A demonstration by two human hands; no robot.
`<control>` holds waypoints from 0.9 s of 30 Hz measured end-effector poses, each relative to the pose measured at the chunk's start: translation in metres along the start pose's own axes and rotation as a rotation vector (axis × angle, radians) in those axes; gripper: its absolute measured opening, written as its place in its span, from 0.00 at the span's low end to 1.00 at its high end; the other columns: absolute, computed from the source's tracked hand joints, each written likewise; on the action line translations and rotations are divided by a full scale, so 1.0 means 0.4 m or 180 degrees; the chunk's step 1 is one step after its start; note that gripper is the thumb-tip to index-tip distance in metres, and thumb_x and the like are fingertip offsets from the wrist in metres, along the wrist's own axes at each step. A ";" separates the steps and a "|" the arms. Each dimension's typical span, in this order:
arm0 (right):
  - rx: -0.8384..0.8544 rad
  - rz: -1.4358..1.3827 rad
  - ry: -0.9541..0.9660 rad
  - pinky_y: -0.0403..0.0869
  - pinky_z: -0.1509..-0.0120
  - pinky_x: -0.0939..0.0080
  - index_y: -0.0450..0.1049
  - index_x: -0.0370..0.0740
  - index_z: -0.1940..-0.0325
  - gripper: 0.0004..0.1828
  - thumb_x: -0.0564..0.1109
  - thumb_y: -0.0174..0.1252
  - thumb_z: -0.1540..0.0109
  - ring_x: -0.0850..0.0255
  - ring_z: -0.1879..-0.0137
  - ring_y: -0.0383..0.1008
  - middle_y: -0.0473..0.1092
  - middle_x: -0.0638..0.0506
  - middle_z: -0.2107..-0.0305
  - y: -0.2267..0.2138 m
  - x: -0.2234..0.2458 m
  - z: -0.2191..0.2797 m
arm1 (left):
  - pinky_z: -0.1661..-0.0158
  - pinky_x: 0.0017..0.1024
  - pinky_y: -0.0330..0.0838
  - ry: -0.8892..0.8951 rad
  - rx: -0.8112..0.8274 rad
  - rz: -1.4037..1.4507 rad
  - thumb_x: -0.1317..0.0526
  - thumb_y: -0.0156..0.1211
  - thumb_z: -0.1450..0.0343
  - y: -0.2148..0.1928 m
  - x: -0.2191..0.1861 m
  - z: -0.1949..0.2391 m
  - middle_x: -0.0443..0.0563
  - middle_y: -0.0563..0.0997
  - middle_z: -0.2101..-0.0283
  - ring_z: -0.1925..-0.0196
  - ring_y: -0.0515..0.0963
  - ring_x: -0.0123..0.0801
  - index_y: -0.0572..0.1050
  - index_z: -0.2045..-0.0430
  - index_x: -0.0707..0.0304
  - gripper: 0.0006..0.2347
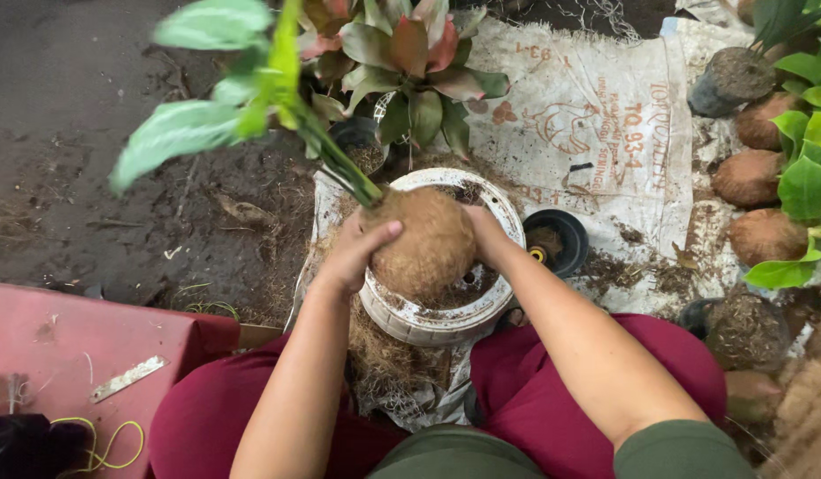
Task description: The person wraps a plant potted in a coconut shell with coconut coir and secures it with string. They adjust the coir around the shell and tie the string to hold the material in place.
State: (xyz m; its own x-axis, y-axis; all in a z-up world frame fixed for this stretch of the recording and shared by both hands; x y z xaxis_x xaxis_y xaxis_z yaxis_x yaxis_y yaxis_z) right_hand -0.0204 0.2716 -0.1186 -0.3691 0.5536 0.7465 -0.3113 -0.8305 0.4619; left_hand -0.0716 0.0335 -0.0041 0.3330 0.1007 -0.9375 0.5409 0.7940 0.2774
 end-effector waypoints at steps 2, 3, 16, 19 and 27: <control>0.0061 0.3289 -0.0830 0.71 0.40 0.54 0.78 0.41 0.50 0.19 0.53 0.58 0.40 0.53 0.45 0.75 0.76 0.45 0.51 0.035 -0.009 0.024 | 0.44 0.46 0.77 -0.0187 -0.0528 0.0179 0.48 0.75 0.46 0.001 -0.002 0.003 0.65 0.78 0.47 0.46 0.81 0.52 0.60 0.38 0.62 0.42; 0.0098 0.4939 -0.1254 0.69 0.37 0.51 0.77 0.43 0.49 0.22 0.54 0.61 0.43 0.49 0.42 0.72 0.74 0.43 0.49 0.061 -0.018 0.043 | 0.46 0.48 0.79 -0.0273 -0.0794 0.0273 0.48 0.75 0.47 0.003 -0.001 0.003 0.65 0.77 0.48 0.47 0.82 0.54 0.57 0.38 0.59 0.44; 0.0532 0.5757 -0.0672 0.75 0.50 0.41 0.81 0.56 0.59 0.12 0.52 0.51 0.37 0.45 0.56 0.79 0.78 0.47 0.65 0.294 -0.002 0.280 | 0.40 0.44 0.68 0.0709 -0.1953 -0.2325 0.44 0.79 0.46 0.022 0.092 -0.024 0.65 0.74 0.44 0.40 0.73 0.52 0.72 0.44 0.67 0.39; 0.0487 0.5518 -0.1180 0.76 0.54 0.42 0.83 0.56 0.62 0.11 0.53 0.55 0.40 0.46 0.60 0.80 0.78 0.46 0.69 0.307 0.020 0.294 | 0.41 0.44 0.66 0.1271 -0.2038 -0.2259 0.47 0.81 0.44 0.033 0.091 -0.013 0.65 0.72 0.47 0.42 0.72 0.56 0.71 0.48 0.70 0.36; 0.0447 0.5450 -0.1249 0.77 0.54 0.45 0.82 0.50 0.64 0.10 0.53 0.59 0.43 0.46 0.60 0.80 0.78 0.45 0.69 0.252 0.040 0.253 | 0.44 0.39 0.69 0.2768 -0.1553 -0.2737 0.65 0.70 0.36 0.069 0.069 0.108 0.57 0.76 0.53 0.46 0.74 0.48 0.75 0.70 0.61 0.08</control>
State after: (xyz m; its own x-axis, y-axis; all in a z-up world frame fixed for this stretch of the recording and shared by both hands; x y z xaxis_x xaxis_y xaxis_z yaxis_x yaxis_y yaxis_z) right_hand 0.0307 0.1903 -0.0117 0.0491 -0.8951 0.4432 0.2438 -0.4196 -0.8744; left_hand -0.0141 0.0325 -0.0132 -0.6768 -0.3371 -0.6545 -0.0644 0.9127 -0.4035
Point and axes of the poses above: each hand's wrist, its own z-axis away from the middle knuckle, its own y-axis out of the palm, x = y × z, the point moved 2 cm from there along -z, towards the middle knuckle
